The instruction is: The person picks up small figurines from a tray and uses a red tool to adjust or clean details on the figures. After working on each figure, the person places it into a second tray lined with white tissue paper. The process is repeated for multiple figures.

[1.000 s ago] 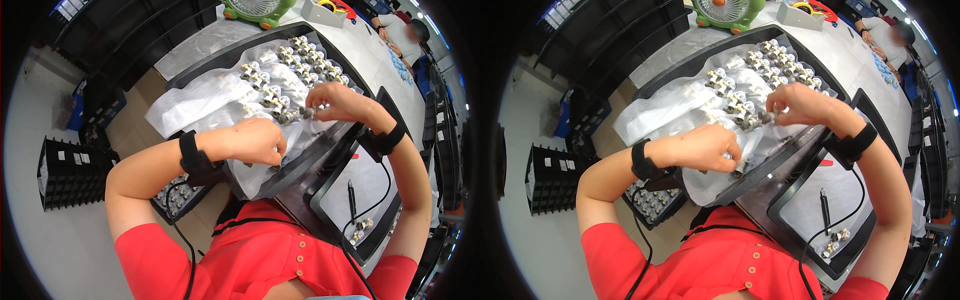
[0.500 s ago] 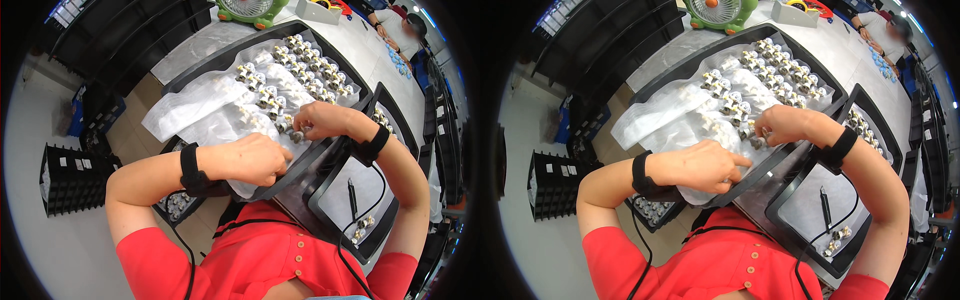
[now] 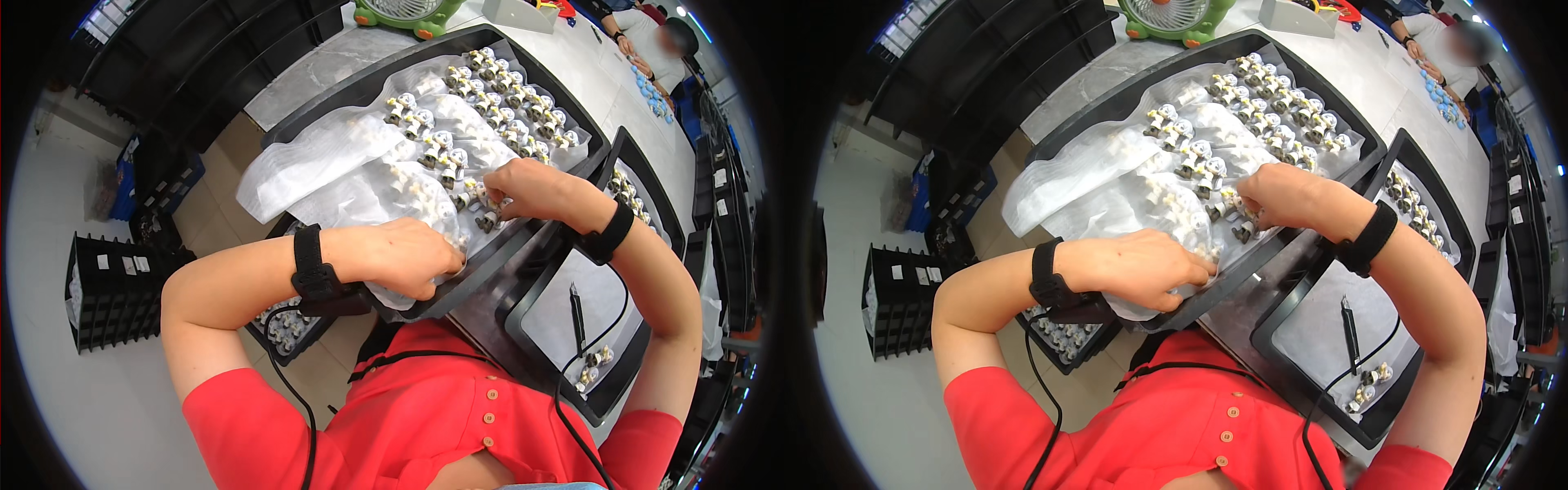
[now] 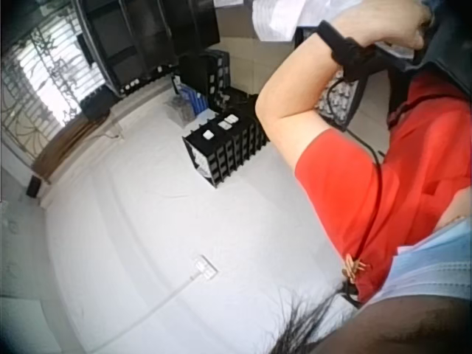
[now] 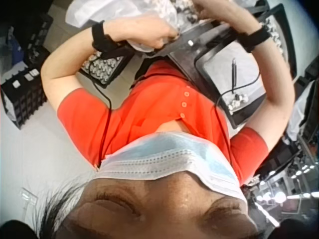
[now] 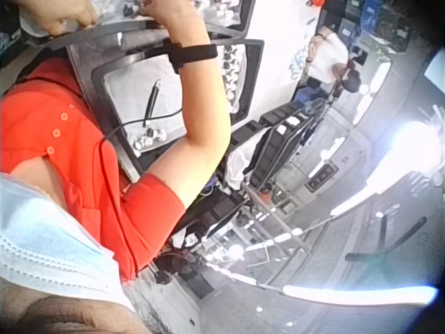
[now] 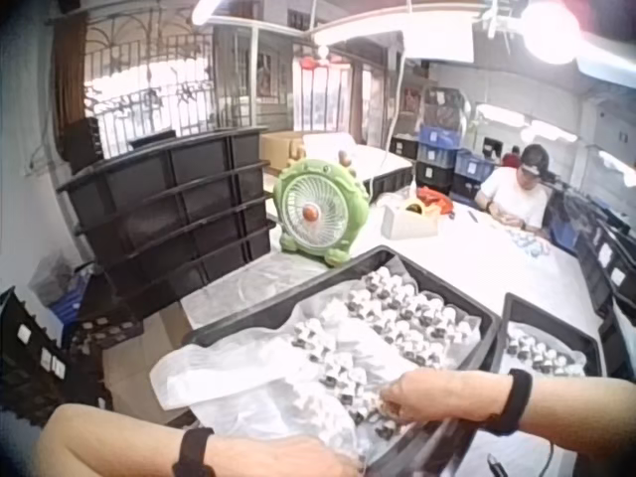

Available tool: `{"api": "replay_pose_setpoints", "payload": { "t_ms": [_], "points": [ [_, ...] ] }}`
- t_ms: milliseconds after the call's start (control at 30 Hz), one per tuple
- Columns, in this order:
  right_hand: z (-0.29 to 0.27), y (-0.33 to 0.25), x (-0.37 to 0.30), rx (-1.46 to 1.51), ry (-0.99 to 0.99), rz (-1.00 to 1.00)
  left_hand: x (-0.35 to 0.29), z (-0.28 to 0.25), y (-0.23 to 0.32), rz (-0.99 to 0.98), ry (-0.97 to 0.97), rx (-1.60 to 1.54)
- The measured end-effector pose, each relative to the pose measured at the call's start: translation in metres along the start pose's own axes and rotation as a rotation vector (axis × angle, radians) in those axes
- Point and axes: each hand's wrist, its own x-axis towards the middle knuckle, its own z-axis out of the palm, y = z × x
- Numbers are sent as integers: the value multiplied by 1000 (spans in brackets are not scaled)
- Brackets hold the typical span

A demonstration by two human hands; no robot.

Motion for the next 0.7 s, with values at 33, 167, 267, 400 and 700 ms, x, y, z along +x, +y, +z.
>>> {"api": "replay_pose_setpoints", "payload": {
  "t_ms": [33, 167, 267, 400, 700],
  "points": [
    [0, -1, 0, -19, 44, -45, 0, -1, 2, -15, -28, 28],
    [-12, -36, 3, 190, 10, -86, -6, -2, 7, -40, 18, 41],
    [-5, -57, 2, 382, -197, -67, -15, -20, 6, -163, 57, -57],
    [6, -73, -1, 462, -211, -110, -31, -49, -15, -393, 239, -60],
    [16, -80, 11, 247, -361, -89, -45, -73, -66, -832, 8, 102]
  ]
}}
